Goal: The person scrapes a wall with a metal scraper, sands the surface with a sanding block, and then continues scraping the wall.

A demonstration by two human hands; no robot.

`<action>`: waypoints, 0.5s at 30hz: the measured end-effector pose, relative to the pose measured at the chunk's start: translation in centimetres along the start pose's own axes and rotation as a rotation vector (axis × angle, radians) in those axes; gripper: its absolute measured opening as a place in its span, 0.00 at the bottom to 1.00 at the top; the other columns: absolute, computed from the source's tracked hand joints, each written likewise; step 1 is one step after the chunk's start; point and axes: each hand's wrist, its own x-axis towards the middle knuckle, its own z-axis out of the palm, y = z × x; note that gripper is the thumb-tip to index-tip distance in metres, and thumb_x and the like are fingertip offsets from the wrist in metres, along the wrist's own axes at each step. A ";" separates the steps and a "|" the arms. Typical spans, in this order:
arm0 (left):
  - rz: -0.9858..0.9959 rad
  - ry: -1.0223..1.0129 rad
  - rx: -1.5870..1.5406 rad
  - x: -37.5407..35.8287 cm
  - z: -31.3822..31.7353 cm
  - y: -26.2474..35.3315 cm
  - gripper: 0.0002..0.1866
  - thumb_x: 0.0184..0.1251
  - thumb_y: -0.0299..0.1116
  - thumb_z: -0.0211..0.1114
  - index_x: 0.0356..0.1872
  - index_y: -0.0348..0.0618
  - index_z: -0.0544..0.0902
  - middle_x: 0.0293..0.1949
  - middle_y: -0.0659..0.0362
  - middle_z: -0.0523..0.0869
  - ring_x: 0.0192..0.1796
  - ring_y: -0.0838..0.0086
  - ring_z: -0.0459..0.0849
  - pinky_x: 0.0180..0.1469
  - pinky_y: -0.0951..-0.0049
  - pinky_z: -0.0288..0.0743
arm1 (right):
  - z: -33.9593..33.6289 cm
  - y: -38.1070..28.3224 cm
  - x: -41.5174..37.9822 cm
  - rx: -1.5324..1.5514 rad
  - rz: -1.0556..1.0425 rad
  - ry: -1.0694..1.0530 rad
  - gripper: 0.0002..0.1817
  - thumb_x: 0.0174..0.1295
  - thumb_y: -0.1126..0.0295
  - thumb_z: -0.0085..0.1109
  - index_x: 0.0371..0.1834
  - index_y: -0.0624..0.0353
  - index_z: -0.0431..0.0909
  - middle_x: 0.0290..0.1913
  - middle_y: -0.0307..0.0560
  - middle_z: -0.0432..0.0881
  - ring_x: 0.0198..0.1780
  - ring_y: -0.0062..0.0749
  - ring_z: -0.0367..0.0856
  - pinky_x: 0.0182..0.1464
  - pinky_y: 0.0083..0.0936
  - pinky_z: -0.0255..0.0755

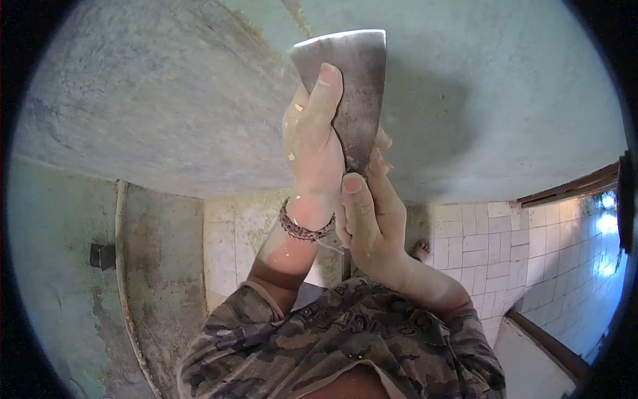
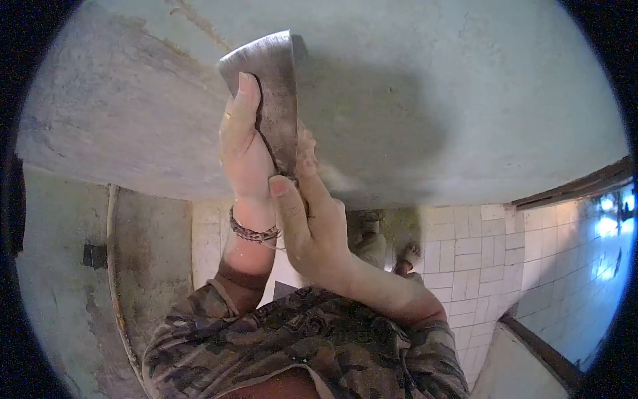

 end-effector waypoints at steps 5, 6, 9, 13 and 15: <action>0.001 -0.059 0.046 -0.1 -0.8 -2.9 0.25 0.72 0.54 0.57 0.40 0.36 0.77 0.24 0.55 0.81 0.18 0.70 0.81 0.17 0.72 0.75 | -1.8 0.8 -0.3 0.320 0.102 -0.094 0.30 0.77 0.67 0.42 0.78 0.65 0.48 0.25 0.36 0.74 0.21 0.17 0.70 0.23 0.18 0.67; 0.028 -0.022 0.035 -0.2 -0.7 -3.9 0.25 0.72 0.54 0.57 0.39 0.36 0.77 0.23 0.55 0.81 0.18 0.70 0.81 0.16 0.72 0.75 | -2.2 0.9 0.1 0.318 0.088 -0.094 0.30 0.77 0.67 0.42 0.78 0.65 0.48 0.25 0.36 0.74 0.21 0.17 0.70 0.23 0.18 0.67; -0.005 -0.038 0.024 0.4 -0.1 -1.9 0.25 0.72 0.54 0.57 0.39 0.35 0.77 0.22 0.55 0.81 0.18 0.70 0.81 0.17 0.72 0.75 | -2.5 0.0 0.6 0.272 0.050 -0.149 0.30 0.77 0.66 0.40 0.79 0.63 0.47 0.23 0.33 0.69 0.20 0.14 0.63 0.18 0.18 0.62; 0.012 -0.062 0.041 0.7 -0.1 -1.2 0.25 0.73 0.53 0.57 0.39 0.34 0.77 0.21 0.56 0.81 0.17 0.70 0.81 0.18 0.73 0.75 | -2.9 -0.3 1.7 0.360 0.000 -0.261 0.31 0.78 0.66 0.38 0.80 0.62 0.43 0.25 0.32 0.69 0.21 0.13 0.61 0.21 0.15 0.59; -0.001 -0.061 0.066 0.4 -0.4 -3.0 0.25 0.73 0.53 0.57 0.39 0.34 0.77 0.21 0.55 0.81 0.18 0.69 0.82 0.18 0.73 0.75 | -3.1 0.6 0.8 0.366 0.015 -0.248 0.31 0.78 0.67 0.38 0.80 0.62 0.43 0.26 0.32 0.69 0.22 0.12 0.60 0.21 0.15 0.58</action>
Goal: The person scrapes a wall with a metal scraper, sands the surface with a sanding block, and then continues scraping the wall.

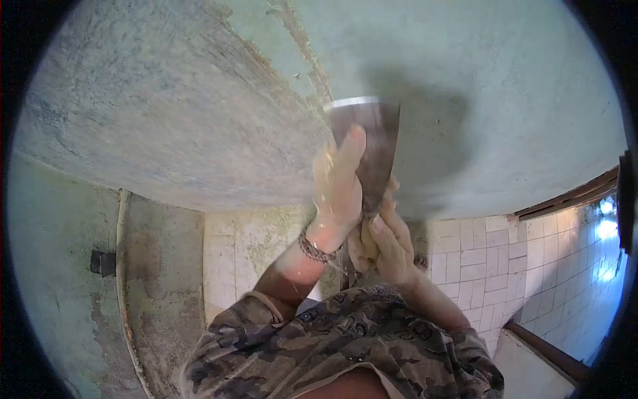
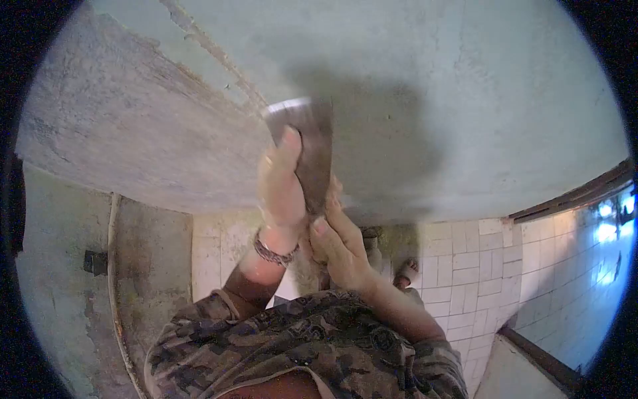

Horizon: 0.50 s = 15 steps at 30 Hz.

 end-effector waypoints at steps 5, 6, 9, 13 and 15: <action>0.018 0.045 -0.097 0.2 0.5 2.4 0.25 0.74 0.53 0.56 0.40 0.35 0.76 0.23 0.54 0.82 0.18 0.70 0.81 0.16 0.72 0.74 | 2.1 -1.4 1.6 -0.119 -0.031 0.082 0.32 0.79 0.62 0.37 0.80 0.60 0.41 0.20 0.32 0.59 0.16 0.16 0.57 0.15 0.15 0.58; 0.036 -0.010 -0.022 0.3 0.5 4.1 0.25 0.74 0.54 0.55 0.41 0.35 0.76 0.24 0.55 0.81 0.17 0.70 0.81 0.16 0.72 0.74 | 2.4 -1.6 1.6 -0.116 -0.026 0.072 0.32 0.79 0.62 0.37 0.80 0.60 0.41 0.20 0.32 0.59 0.16 0.16 0.57 0.15 0.15 0.58; 0.014 0.009 -0.068 -0.1 0.2 2.8 0.26 0.74 0.54 0.55 0.41 0.35 0.76 0.23 0.55 0.81 0.17 0.70 0.81 0.16 0.72 0.75 | 2.7 -1.9 1.4 -0.169 -0.067 0.038 0.32 0.79 0.66 0.38 0.80 0.61 0.39 0.25 0.30 0.66 0.22 0.12 0.60 0.22 0.13 0.58; 0.086 0.076 -0.005 0.2 0.3 1.4 0.26 0.74 0.54 0.55 0.42 0.35 0.77 0.23 0.55 0.81 0.17 0.70 0.81 0.16 0.72 0.75 | 3.0 -1.8 1.4 -0.165 -0.056 0.129 0.32 0.79 0.66 0.39 0.80 0.62 0.41 0.23 0.30 0.67 0.20 0.11 0.60 0.21 0.14 0.58; 0.041 -0.005 -0.079 0.2 0.6 4.6 0.25 0.74 0.54 0.55 0.42 0.35 0.77 0.24 0.55 0.81 0.17 0.71 0.80 0.15 0.73 0.74 | 4.4 -2.3 1.7 -0.273 -0.124 0.154 0.31 0.79 0.65 0.39 0.80 0.62 0.42 0.23 0.30 0.67 0.19 0.11 0.60 0.20 0.14 0.57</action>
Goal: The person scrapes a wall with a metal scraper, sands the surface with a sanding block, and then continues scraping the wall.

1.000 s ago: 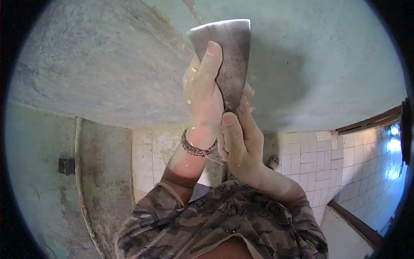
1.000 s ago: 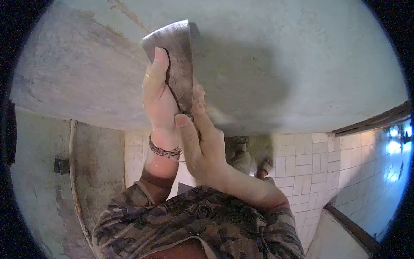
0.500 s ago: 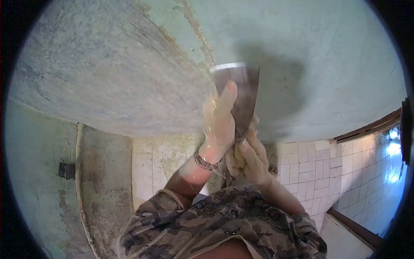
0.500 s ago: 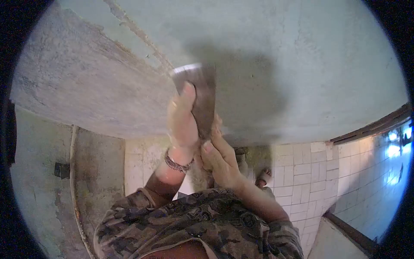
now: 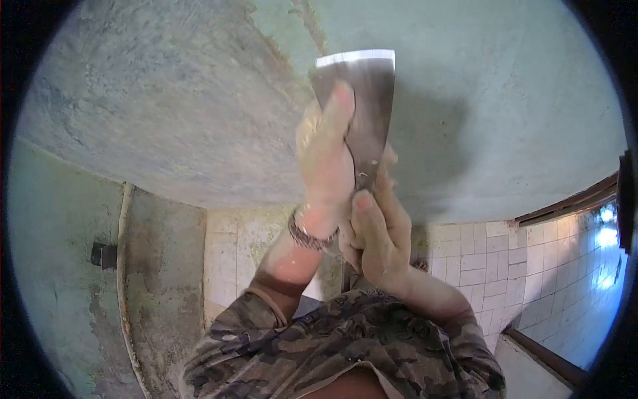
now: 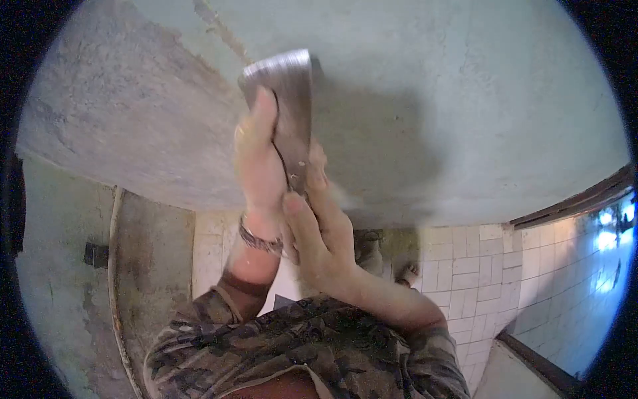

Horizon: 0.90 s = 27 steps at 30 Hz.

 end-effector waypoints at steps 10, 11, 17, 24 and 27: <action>0.105 0.023 0.083 0.1 0.1 1.0 0.26 0.75 0.54 0.54 0.36 0.35 0.78 0.19 0.54 0.81 0.15 0.70 0.80 0.15 0.73 0.73 | 1.2 -1.9 1.0 0.169 0.027 0.005 0.30 0.79 0.65 0.40 0.79 0.62 0.45 0.22 0.29 0.66 0.19 0.10 0.60 0.20 0.13 0.57; 0.081 -0.044 0.074 0.2 0.5 3.0 0.23 0.76 0.50 0.54 0.34 0.38 0.80 0.21 0.57 0.81 0.17 0.74 0.79 0.19 0.75 0.73 | 1.7 -2.9 1.7 0.161 -0.029 -0.051 0.30 0.79 0.65 0.40 0.79 0.63 0.47 0.22 0.30 0.66 0.19 0.10 0.59 0.20 0.13 0.57; 0.468 0.100 0.414 1.3 -0.2 -1.4 0.28 0.75 0.56 0.52 0.34 0.35 0.78 0.19 0.53 0.81 0.13 0.69 0.78 0.16 0.71 0.73 | 1.5 0.0 -0.2 -0.003 -0.033 0.090 0.25 0.78 0.65 0.42 0.73 0.65 0.56 0.21 0.29 0.64 0.19 0.11 0.60 0.20 0.13 0.57; 0.105 -0.121 -0.024 1.1 0.8 3.9 0.21 0.75 0.48 0.56 0.39 0.36 0.78 0.19 0.56 0.80 0.13 0.71 0.78 0.15 0.70 0.73 | 3.0 -4.2 1.6 0.113 0.049 0.000 0.18 0.79 0.60 0.39 0.63 0.57 0.65 0.23 0.32 0.65 0.17 0.12 0.58 0.15 0.13 0.54; 0.154 -0.047 -0.014 0.4 0.5 -0.1 0.22 0.74 0.50 0.56 0.37 0.36 0.77 0.19 0.54 0.81 0.14 0.69 0.79 0.15 0.70 0.74 | 1.6 -1.2 -0.1 0.094 0.045 0.078 0.18 0.79 0.59 0.40 0.63 0.56 0.65 0.23 0.33 0.67 0.15 0.13 0.58 0.15 0.14 0.54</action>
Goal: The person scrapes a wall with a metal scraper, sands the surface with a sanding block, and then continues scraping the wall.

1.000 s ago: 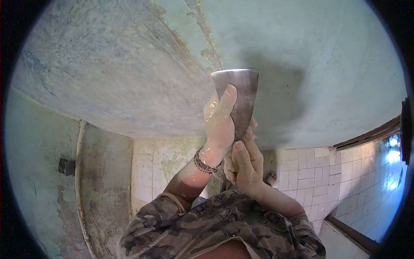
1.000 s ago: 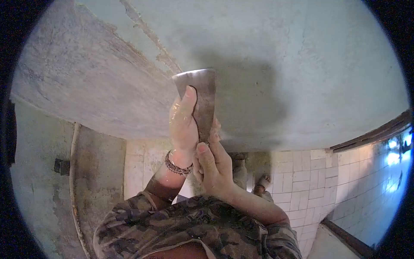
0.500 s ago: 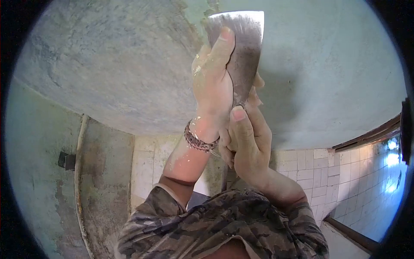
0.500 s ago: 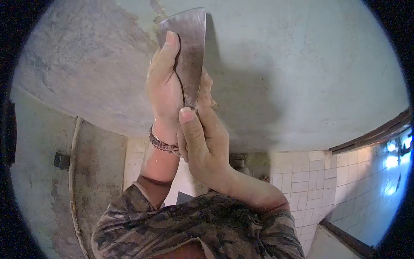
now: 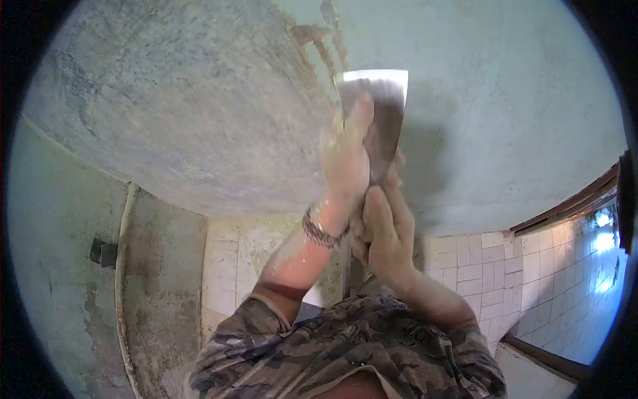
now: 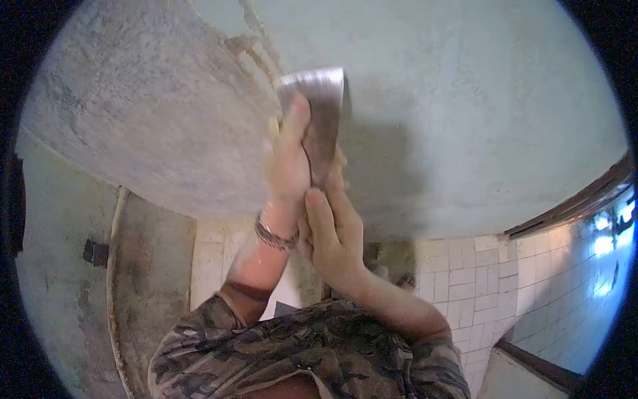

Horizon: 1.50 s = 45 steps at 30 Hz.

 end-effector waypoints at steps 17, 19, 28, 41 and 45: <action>-0.105 -0.009 0.049 0.8 0.6 4.0 0.24 0.74 0.54 0.55 0.35 0.39 0.78 0.22 0.56 0.81 0.16 0.73 0.79 0.16 0.74 0.72 | 1.3 -2.7 1.7 0.086 0.115 -0.054 0.28 0.78 0.58 0.40 0.78 0.52 0.50 0.23 0.33 0.66 0.15 0.12 0.56 0.13 0.14 0.54; -0.105 -0.041 0.056 0.7 0.6 4.0 0.23 0.74 0.52 0.57 0.38 0.37 0.78 0.26 0.56 0.82 0.19 0.73 0.81 0.17 0.74 0.73 | 0.8 -1.9 1.0 0.065 0.098 -0.037 0.28 0.79 0.58 0.40 0.77 0.52 0.51 0.23 0.33 0.66 0.15 0.12 0.57 0.14 0.14 0.55; -0.157 0.050 0.024 -0.7 -0.5 1.0 0.21 0.74 0.50 0.57 0.38 0.37 0.77 0.23 0.57 0.80 0.18 0.73 0.80 0.18 0.74 0.73 | -0.8 1.3 0.6 -0.078 -0.018 -0.051 0.27 0.80 0.61 0.36 0.77 0.59 0.51 0.22 0.30 0.64 0.17 0.11 0.58 0.15 0.12 0.55; -0.151 0.034 0.152 -1.1 -2.0 0.4 0.23 0.74 0.51 0.56 0.38 0.36 0.78 0.19 0.57 0.80 0.17 0.73 0.79 0.19 0.74 0.73 | -0.3 2.5 -0.3 0.013 0.081 -0.036 0.27 0.79 0.64 0.39 0.77 0.60 0.52 0.29 0.32 0.68 0.21 0.11 0.62 0.21 0.12 0.58; -0.087 0.107 0.070 -1.3 -1.8 -1.7 0.25 0.72 0.54 0.56 0.38 0.35 0.78 0.20 0.54 0.81 0.16 0.70 0.80 0.17 0.72 0.74 | -1.4 4.8 -1.0 -0.137 -0.085 0.086 0.20 0.78 0.64 0.41 0.68 0.60 0.65 0.28 0.30 0.70 0.24 0.10 0.65 0.23 0.12 0.60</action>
